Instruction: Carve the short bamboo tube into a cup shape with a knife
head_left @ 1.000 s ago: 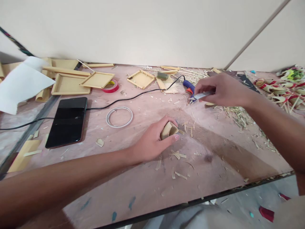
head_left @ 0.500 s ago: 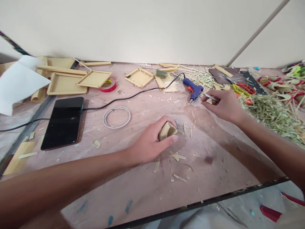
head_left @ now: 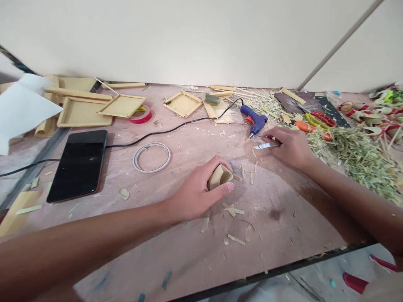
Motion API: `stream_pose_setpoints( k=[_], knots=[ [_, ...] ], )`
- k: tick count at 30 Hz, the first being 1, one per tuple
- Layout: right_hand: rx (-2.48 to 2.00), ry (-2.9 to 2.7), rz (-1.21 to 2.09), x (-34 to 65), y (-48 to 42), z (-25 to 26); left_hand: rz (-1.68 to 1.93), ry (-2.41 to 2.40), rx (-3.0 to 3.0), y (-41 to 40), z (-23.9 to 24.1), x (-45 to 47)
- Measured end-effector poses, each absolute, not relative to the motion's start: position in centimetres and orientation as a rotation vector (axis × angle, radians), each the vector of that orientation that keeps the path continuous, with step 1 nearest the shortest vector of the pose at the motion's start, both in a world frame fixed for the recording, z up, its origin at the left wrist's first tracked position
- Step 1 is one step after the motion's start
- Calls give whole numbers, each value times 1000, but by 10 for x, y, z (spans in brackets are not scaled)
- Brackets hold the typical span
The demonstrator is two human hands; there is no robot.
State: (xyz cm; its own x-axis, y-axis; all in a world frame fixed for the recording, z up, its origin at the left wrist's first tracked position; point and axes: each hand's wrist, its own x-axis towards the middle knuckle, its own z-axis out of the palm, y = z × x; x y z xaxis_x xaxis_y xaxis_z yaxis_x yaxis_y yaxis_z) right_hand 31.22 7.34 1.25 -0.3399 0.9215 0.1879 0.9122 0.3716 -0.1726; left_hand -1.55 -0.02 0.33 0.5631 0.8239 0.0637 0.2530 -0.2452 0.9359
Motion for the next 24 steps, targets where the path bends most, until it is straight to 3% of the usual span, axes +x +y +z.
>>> stream_pose_setpoints(
  k=[6,14,20,24],
  knots=[
    [-1639,-2516,-57,304,78,12,711,879,1792,0,2,-17],
    [-1491,-2478,84,307,83,19,712,861,1789,0,1,-16],
    [-1411,-2506,-196,316,91,11,698,871,1790,0,1,-17],
    [-1247,-2590,-14,310,92,11,692,893,1790,0,3,-16]
  ],
)
